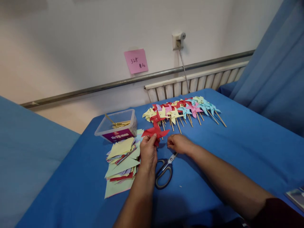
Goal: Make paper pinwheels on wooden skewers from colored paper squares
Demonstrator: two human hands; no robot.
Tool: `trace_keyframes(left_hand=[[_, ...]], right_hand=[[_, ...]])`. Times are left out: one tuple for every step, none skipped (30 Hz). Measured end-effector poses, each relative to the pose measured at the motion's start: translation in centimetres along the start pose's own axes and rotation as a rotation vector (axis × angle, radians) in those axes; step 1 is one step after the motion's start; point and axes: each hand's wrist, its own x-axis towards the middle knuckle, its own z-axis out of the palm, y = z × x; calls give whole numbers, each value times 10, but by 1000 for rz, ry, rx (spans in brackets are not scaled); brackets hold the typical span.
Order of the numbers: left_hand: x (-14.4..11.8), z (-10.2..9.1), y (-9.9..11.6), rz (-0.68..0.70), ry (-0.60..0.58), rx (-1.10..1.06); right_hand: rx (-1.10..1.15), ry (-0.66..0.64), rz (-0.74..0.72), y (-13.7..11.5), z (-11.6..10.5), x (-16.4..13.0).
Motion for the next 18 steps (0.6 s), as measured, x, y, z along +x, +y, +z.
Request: trace_keyframes(left_hand=[[0,0,0,3,-2,7],[0,0,0,4,-4,13],[0,0,-1,3,-8,17],[0,0,-1,2,-10,17],[0,0,-1,0,-10,14],[0,-1,-1,-1,-9,12],[0,-1,-1,0,-8,11],[0,-1,-1,0,-9,14],[0,0,-1,0,-10,20],[0,0,-1,1,-11,26],[0,0,-1,1,-12,27],[0,0,-1,2,-13,26],[0,0,-1,3,-12,22],[0,0,-1,3,-10,18],[0,0,-1,4,-9,15],[1,-1,-1,5,-8,14],[1,-1,-1,6,-6,14],[1,-1,-1,5,-5,15]], right_hand=[[-13,-6,6,-1,0,0],[-25,-9,15,-2,-1,0],[-36,-11,25,-2,-1,0],[-45,-11,38,-1,-2,0],[-53,-11,51,0,-3,0],[-59,-12,63,1,-4,1],[-63,-13,72,2,-4,1],[-65,-14,80,3,-5,1],[-65,-14,86,3,-5,1],[-64,-15,89,4,-5,2],[-61,-15,89,5,-4,2],[-57,-16,87,5,-4,2],[-51,-19,83,6,-3,3],[-42,-23,75,7,-3,3],[-32,-28,65,7,-2,3],[-22,-35,52,8,-2,4],[-11,-43,39,9,-2,4],[-1,-51,26,10,-2,4]])
